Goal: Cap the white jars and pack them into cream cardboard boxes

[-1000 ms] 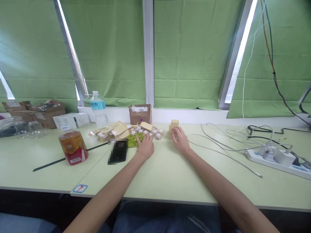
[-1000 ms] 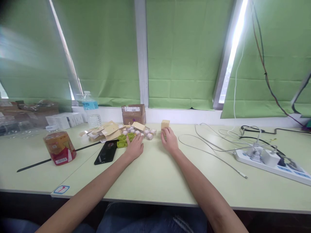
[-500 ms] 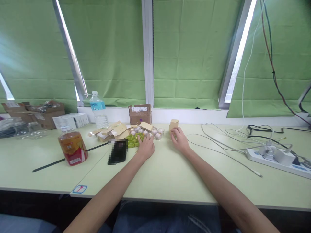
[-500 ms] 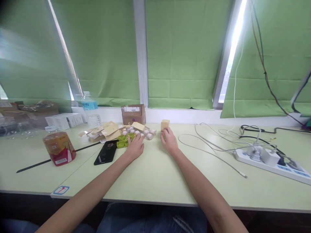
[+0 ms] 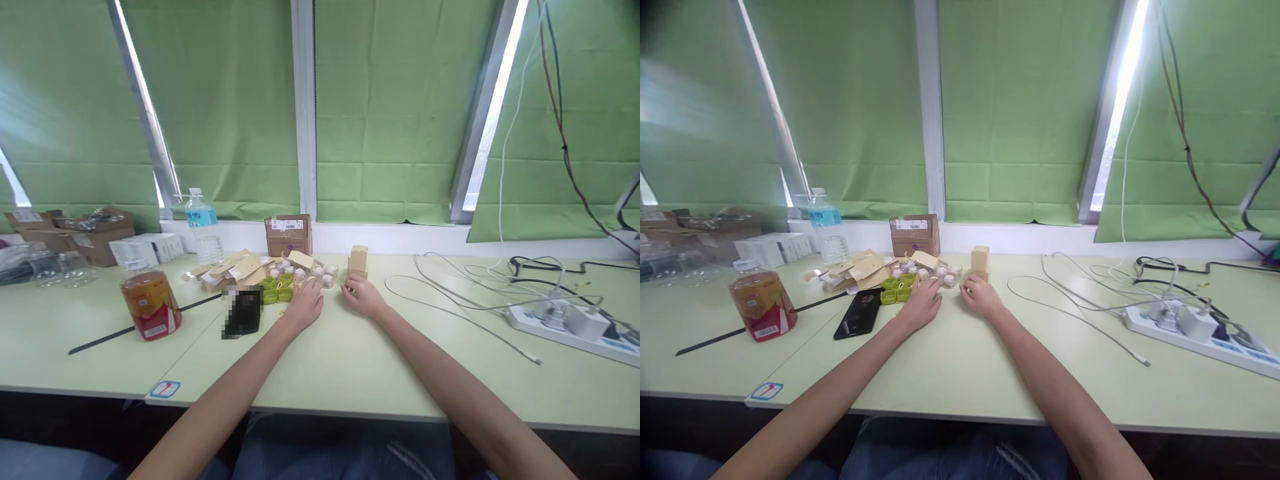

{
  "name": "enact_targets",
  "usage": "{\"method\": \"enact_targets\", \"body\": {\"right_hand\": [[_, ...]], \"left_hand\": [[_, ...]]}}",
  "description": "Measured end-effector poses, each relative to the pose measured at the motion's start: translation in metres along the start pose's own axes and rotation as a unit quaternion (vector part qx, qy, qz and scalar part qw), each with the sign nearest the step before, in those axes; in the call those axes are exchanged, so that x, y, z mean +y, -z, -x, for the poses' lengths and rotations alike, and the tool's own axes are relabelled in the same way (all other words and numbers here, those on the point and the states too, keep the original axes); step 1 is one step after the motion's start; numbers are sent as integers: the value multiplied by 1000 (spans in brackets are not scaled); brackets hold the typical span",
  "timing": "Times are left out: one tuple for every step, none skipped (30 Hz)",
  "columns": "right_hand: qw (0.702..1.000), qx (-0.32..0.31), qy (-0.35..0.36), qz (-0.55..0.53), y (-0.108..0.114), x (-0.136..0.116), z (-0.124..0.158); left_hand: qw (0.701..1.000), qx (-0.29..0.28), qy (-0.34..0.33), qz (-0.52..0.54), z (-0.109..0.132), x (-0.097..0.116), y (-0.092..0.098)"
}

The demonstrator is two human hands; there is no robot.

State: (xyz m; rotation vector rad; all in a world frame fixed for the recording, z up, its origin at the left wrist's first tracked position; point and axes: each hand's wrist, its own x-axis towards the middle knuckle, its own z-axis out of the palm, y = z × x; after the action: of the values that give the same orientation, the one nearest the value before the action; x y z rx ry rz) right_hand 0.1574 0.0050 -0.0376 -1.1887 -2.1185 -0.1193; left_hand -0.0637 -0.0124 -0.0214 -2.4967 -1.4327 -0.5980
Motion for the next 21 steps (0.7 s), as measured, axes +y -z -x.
{"method": "enact_targets", "body": {"right_hand": [[1000,-3,-1,2,0,0,0],[1000,-5,-3,3,1,0,0],[1000,-7,-6,4,1,0,0],[1000,-8,-9,5,2,0,0],[1000,-9,-10,5,2,0,1],[1000,-9,-11,5,2,0,1],[1000,-9,-10,5,1,1,1],[1000,-9,-8,4,1,1,1],[1000,-8,-6,3,0,2,1],[1000,-8,-3,1,-1,2,1],[1000,-9,-1,-2,-2,3,1],[1000,-10,2,-6,-2,3,1],[1000,-10,6,-11,-3,4,1],[1000,-8,10,-16,-4,4,1],[1000,-4,16,-23,-4,5,1],[999,1,21,-29,-5,6,1],[999,7,27,-34,-6,6,1],[999,13,32,-37,-6,7,1],[998,19,36,-39,-7,7,1],[998,24,41,-39,-7,6,1],[998,28,46,-38,-7,6,1]], "left_hand": [[1000,3,-5,8,0,1,0],[1000,5,-10,16,1,2,1],[1000,7,-15,25,1,3,1],[999,8,-20,33,1,4,1],[999,9,-25,41,1,5,1],[998,9,-29,48,1,6,1],[998,9,-34,56,2,6,1],[997,10,-38,65,2,7,1],[996,11,-42,74,3,8,1],[995,11,-45,84,4,9,1],[994,11,-50,95,4,10,1],[992,11,-56,108,5,11,2],[990,13,-66,123,6,12,2],[987,17,-81,138,6,13,3],[983,24,-101,152,5,13,4],[979,36,-120,164,4,13,4],[974,54,-134,173,2,12,5],[971,77,-138,179,0,10,6],[969,104,-132,180,-3,7,7],[969,131,-115,175,-5,3,8],[970,153,-94,163,-7,-2,9]]}}
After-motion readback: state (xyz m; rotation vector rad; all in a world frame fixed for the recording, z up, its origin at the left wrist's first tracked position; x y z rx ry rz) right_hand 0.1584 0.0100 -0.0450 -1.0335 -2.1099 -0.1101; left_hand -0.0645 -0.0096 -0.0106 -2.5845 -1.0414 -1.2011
